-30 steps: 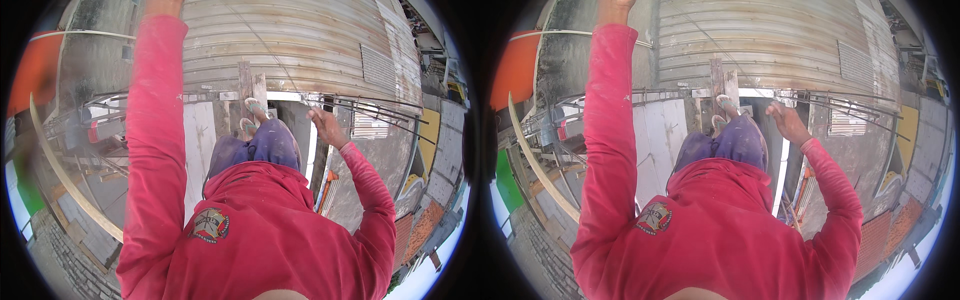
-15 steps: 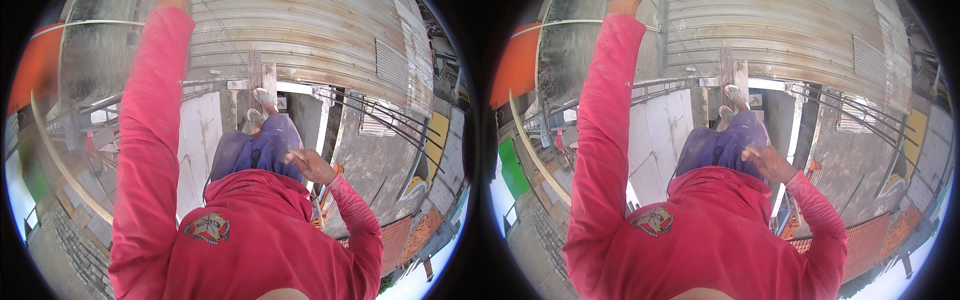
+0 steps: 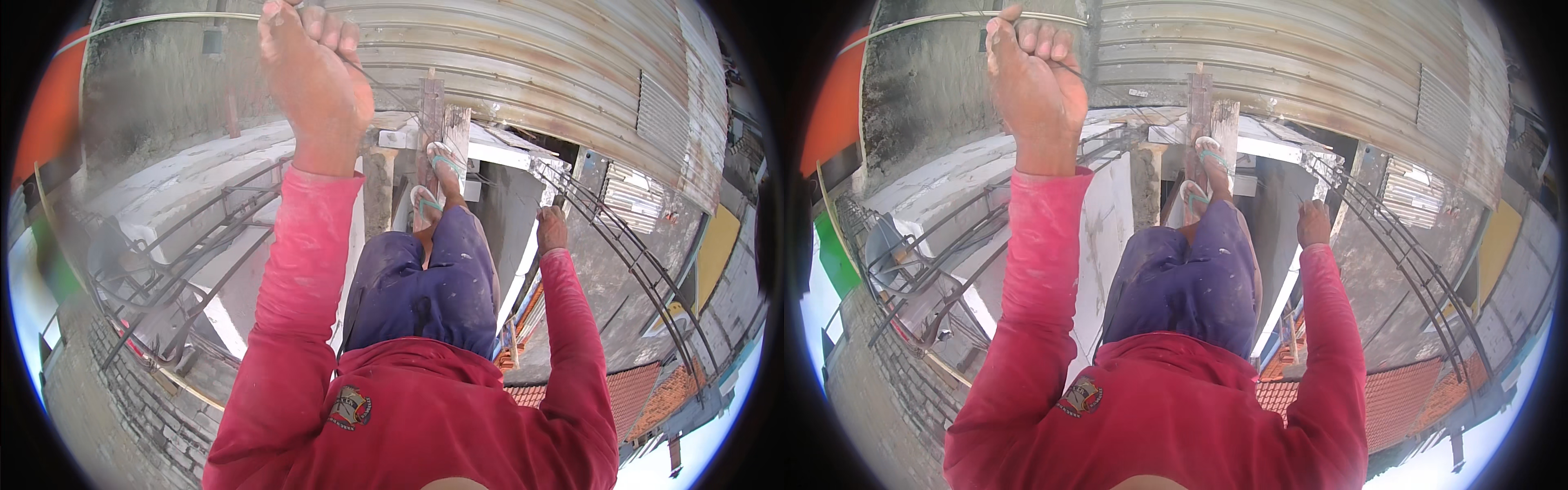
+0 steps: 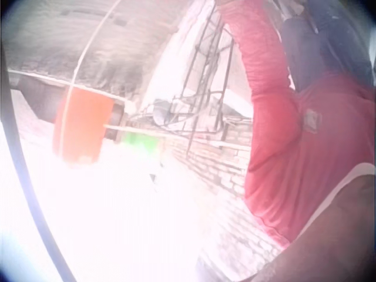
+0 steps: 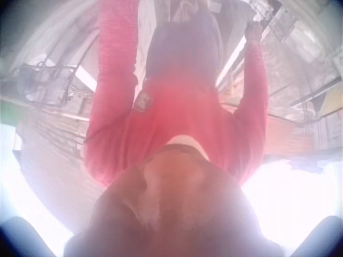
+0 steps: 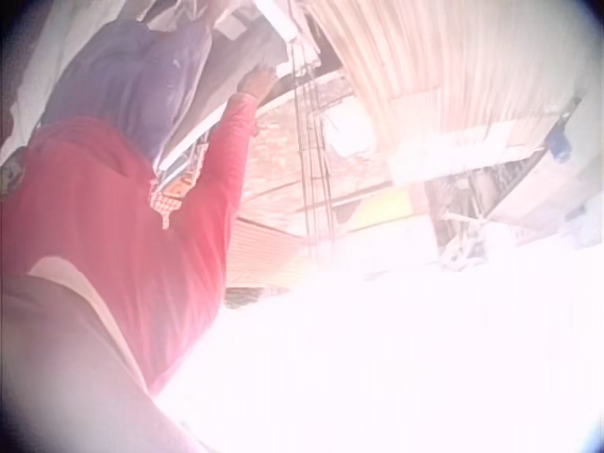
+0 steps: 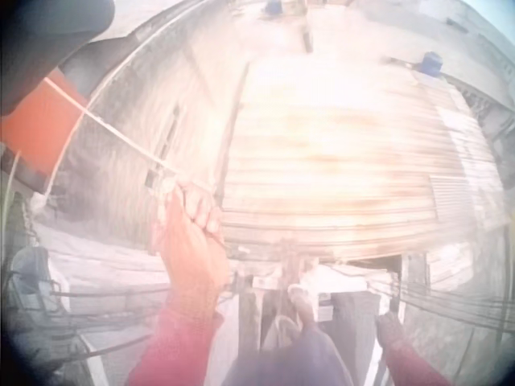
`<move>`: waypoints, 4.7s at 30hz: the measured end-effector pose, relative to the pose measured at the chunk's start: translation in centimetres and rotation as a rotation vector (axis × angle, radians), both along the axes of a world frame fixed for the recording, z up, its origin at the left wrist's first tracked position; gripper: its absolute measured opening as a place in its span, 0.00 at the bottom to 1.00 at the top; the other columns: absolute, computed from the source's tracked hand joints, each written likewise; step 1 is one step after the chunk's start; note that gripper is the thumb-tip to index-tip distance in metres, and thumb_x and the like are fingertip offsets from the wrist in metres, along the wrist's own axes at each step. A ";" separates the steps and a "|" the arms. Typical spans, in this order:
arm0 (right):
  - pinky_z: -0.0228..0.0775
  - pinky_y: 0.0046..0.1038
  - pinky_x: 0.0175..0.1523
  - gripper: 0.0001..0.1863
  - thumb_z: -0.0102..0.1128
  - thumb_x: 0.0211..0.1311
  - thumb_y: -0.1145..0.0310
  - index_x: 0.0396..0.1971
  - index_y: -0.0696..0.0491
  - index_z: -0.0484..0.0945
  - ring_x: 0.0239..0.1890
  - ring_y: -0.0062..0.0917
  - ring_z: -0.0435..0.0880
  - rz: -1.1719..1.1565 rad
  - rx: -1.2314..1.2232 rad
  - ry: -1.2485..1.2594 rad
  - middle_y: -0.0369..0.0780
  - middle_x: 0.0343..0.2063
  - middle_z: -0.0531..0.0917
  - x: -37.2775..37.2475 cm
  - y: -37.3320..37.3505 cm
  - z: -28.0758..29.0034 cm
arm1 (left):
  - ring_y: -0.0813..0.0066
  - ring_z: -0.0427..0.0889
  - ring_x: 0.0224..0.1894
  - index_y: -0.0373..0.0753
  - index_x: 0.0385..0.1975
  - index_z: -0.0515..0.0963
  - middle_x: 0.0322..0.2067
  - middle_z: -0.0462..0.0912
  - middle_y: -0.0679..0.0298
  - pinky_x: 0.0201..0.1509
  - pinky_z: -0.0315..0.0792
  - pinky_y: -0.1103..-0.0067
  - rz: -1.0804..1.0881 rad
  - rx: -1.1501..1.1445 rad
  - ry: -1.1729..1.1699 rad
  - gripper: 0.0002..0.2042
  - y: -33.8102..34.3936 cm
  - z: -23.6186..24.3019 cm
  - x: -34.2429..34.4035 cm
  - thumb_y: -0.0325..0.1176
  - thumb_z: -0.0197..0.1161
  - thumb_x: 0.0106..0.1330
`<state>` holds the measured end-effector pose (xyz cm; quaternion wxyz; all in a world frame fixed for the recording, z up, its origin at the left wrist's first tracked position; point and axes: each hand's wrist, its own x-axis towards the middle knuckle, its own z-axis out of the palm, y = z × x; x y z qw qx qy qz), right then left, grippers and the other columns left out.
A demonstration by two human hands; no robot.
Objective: The person lifts and positions a large curved wooden panel onto a metal roof structure. They then use wire ties to secure the panel to the underlying metal framework.
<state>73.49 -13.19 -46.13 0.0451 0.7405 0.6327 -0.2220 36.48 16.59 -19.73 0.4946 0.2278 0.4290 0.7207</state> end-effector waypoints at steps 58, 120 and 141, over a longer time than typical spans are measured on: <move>0.73 0.40 0.44 0.12 0.57 0.67 0.68 0.46 0.53 0.83 0.37 0.42 0.81 0.760 -0.405 0.788 0.46 0.33 0.78 -32.0 18.5 -39.1 | 0.70 0.78 0.53 0.39 0.49 0.69 0.53 0.77 0.58 0.56 0.74 0.75 0.464 -0.814 -0.524 0.15 -21.0 -66.4 -1.9 0.43 0.42 0.81; 0.71 0.38 0.55 0.30 0.62 0.59 0.42 0.52 0.51 0.83 0.49 0.38 0.83 1.393 -1.027 0.371 0.42 0.46 0.86 -56.9 25.0 -59.8 | 0.75 0.70 0.37 0.53 0.62 0.69 0.41 0.69 0.65 0.48 0.70 0.78 1.006 -1.033 -0.563 0.17 -17.2 -79.5 -4.4 0.34 0.45 0.76; 0.72 0.34 0.35 0.10 0.59 0.61 0.65 0.39 0.51 0.84 0.28 0.29 0.81 1.227 -0.815 1.075 0.40 0.26 0.84 -56.6 22.4 -62.9 | 0.83 0.54 0.23 0.51 0.59 0.69 0.28 0.58 0.72 0.24 0.56 0.84 0.744 -0.782 -0.793 0.14 -17.5 -79.8 -5.0 0.38 0.43 0.79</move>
